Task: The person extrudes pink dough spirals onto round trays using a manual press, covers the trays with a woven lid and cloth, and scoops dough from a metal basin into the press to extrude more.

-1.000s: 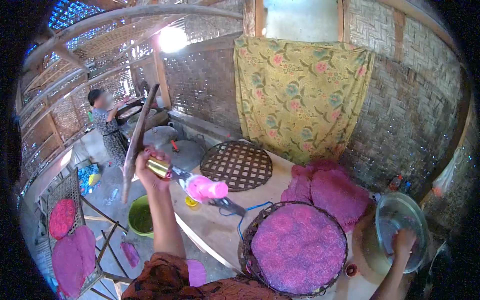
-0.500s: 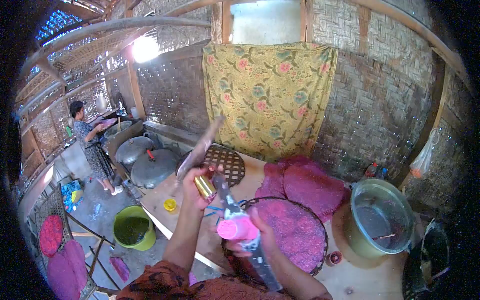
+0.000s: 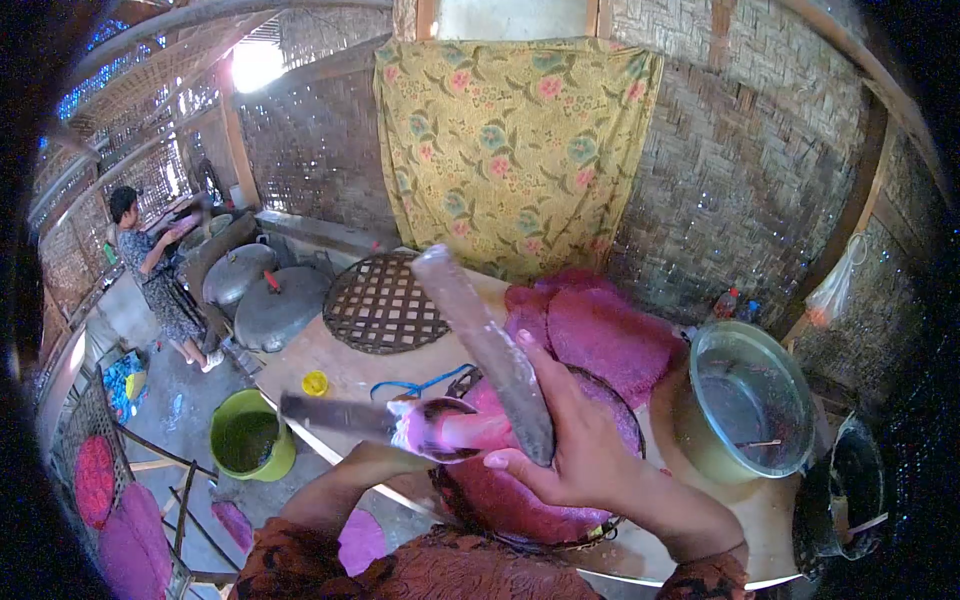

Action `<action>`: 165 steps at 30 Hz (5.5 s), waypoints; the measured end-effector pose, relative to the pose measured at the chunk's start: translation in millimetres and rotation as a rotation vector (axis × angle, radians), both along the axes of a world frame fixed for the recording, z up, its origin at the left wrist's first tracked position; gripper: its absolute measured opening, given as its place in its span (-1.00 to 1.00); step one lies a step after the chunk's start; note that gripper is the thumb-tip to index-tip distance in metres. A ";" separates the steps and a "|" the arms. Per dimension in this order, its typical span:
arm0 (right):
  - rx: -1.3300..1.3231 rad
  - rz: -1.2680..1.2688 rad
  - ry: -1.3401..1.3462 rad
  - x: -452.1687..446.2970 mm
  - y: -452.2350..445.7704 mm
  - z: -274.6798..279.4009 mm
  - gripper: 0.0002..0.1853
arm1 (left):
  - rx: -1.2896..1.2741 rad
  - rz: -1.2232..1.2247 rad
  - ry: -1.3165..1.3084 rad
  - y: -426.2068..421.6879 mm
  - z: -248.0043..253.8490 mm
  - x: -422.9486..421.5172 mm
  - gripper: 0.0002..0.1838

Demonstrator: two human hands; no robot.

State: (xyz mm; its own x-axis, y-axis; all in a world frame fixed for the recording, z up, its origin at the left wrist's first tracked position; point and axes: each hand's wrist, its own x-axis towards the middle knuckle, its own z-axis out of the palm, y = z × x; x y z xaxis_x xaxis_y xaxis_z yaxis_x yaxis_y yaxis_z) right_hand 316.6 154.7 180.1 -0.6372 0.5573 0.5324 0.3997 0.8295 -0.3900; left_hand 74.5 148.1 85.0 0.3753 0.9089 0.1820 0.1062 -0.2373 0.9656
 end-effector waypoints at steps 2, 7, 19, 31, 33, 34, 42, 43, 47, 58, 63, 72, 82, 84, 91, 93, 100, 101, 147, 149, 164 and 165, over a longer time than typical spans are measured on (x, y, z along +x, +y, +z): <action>0.033 0.034 -0.032 -2.5 0.1 2.5 -0.02 | 0.061 0.037 0.100 3.7 -4.1 12.4 -0.50; -0.155 0.069 -0.177 -11.2 -4.2 -12.1 -0.04 | 0.266 -0.256 0.339 7.0 -11.8 32.4 -0.45; -1.977 0.680 0.496 107.8 4.7 -120.3 -0.02 | 0.471 -0.276 -0.201 41.3 45.1 10.2 -0.31; -1.981 0.428 0.468 64.6 32.8 -97.7 0.02 | -0.432 -0.430 -1.262 180.0 -2.4 12.5 -0.30; -1.939 0.204 0.348 56.3 47.6 -96.0 0.01 | -0.450 -0.400 -1.386 198.8 -55.5 3.2 -0.35; -1.951 0.133 0.292 44.9 51.5 -95.0 -0.01 | -0.450 -0.404 -1.385 204.5 -76.0 1.7 -0.35; -1.710 -0.147 -0.033 41.9 67.4 -59.9 -0.11 | -0.238 -0.286 -1.703 213.7 -111.9 11.2 -0.36; -1.580 -0.140 -0.072 31.9 63.2 -52.0 -0.16 | -0.120 -0.357 -1.660 218.4 -101.8 3.7 -0.36; -1.564 -0.101 0.065 24.3 57.7 -72.3 -0.27 | -0.125 -0.558 -1.668 199.7 -53.0 -20.4 -0.37; -1.355 -0.140 0.078 26.1 47.5 -75.3 -0.52 | -0.203 -0.450 -1.696 191.5 -48.2 -17.2 -0.41; -1.571 0.003 0.168 27.6 41.4 -93.1 -0.39 | -0.293 -0.321 -1.577 184.4 -59.0 -23.7 -0.36; -1.439 -0.143 0.091 52.0 65.3 -136.9 -0.48 | -0.171 -0.570 -1.550 222.7 -99.8 -7.7 -0.49; -1.504 -0.316 -0.053 43.4 111.1 -73.9 -0.28 | -0.279 -0.209 -1.644 254.6 -80.9 13.3 -0.35; -1.464 -0.336 -0.085 42.5 124.8 -79.3 -0.27 | -0.277 -0.074 -1.714 264.8 -92.8 14.5 -0.37; -1.438 -0.283 0.113 21.9 101.2 -62.3 -0.33 | -0.172 -0.165 -1.571 249.3 -54.3 -3.2 -0.44; -1.387 -0.343 0.034 32.2 107.0 -51.9 -0.34 | -0.294 -0.012 -1.644 246.2 -56.2 8.0 -0.46; -1.078 -0.311 -0.102 33.1 112.2 -69.0 -0.47 | -0.224 -0.196 -1.576 257.9 -37.2 -5.9 -0.34; -1.218 -0.272 -0.030 35.3 110.9 -76.7 -0.46 | -0.263 -0.173 -1.555 254.6 -34.4 -8.4 -0.33; -1.204 -0.520 0.064 94.6 142.0 -78.0 -0.34 | -0.507 -0.089 -1.624 311.7 -72.5 82.6 -0.37; -1.184 -0.576 0.026 100.2 151.9 -93.3 -0.36 | -0.488 -0.184 -1.647 323.0 -91.0 88.5 -0.37; -1.527 -0.525 0.094 144.4 143.2 -77.6 -0.29 | -0.645 -0.001 -1.554 316.2 -72.9 150.5 -0.37; -1.456 -0.605 0.030 143.3 143.2 -74.3 -0.29 | -0.666 0.018 -1.581 315.3 -77.8 154.7 -0.37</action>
State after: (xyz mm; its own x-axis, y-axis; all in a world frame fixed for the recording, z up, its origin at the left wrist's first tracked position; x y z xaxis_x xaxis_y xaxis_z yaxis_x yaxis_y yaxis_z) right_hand 459.9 298.0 105.8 -0.1386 0.7404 -0.6577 0.4975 -0.5222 -0.6927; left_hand 229.2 463.4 7.1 0.2062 0.9775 -0.0451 -0.9767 0.2084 0.0505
